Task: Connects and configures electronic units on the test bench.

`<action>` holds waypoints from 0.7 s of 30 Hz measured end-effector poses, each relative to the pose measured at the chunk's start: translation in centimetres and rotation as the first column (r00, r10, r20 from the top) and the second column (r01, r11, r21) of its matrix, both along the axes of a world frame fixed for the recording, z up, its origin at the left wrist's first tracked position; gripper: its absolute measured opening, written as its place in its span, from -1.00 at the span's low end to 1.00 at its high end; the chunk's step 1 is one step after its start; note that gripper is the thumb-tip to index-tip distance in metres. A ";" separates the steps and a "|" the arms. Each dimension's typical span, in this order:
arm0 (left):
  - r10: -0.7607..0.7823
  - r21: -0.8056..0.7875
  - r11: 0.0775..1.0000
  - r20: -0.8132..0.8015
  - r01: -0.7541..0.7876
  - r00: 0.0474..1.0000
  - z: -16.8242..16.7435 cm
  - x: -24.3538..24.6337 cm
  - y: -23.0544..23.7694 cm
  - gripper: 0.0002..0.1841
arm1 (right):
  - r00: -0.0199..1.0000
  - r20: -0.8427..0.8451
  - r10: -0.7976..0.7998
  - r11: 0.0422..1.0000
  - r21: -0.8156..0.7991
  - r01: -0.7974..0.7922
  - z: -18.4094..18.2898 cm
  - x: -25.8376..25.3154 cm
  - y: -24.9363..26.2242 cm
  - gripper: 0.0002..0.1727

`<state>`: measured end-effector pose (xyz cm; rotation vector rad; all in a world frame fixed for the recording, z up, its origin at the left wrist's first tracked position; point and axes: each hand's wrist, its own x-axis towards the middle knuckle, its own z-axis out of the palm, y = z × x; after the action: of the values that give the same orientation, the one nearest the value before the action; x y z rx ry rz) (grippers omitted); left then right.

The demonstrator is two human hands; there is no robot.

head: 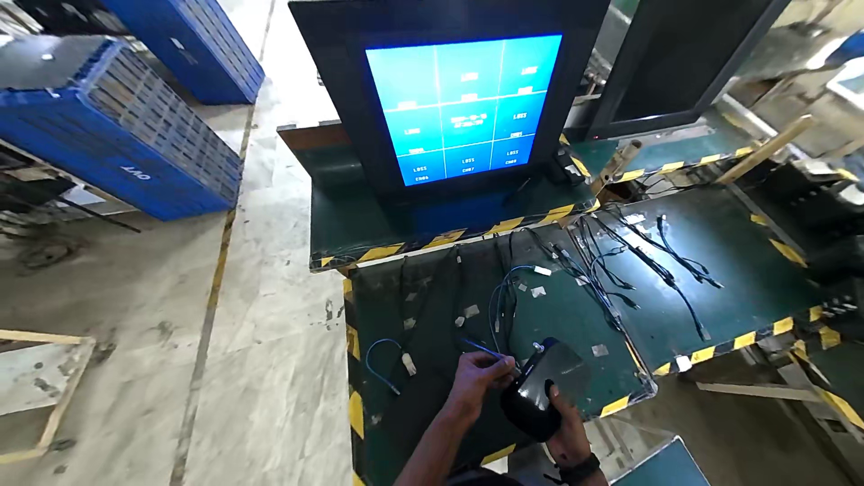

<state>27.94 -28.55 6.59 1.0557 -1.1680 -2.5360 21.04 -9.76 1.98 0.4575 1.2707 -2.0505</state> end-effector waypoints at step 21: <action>-0.195 -0.180 0.968 -0.100 0.175 0.976 1.1 0.3 -1.2 -0.81 | 1.000 0.022 0.000 0.999 -0.053 0.001 -0.2 0.2 -0.1 -0.18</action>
<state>28.23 -29.74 7.71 0.7798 -1.4822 -2.5362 21.23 -9.86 1.77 0.4549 1.2008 -2.0691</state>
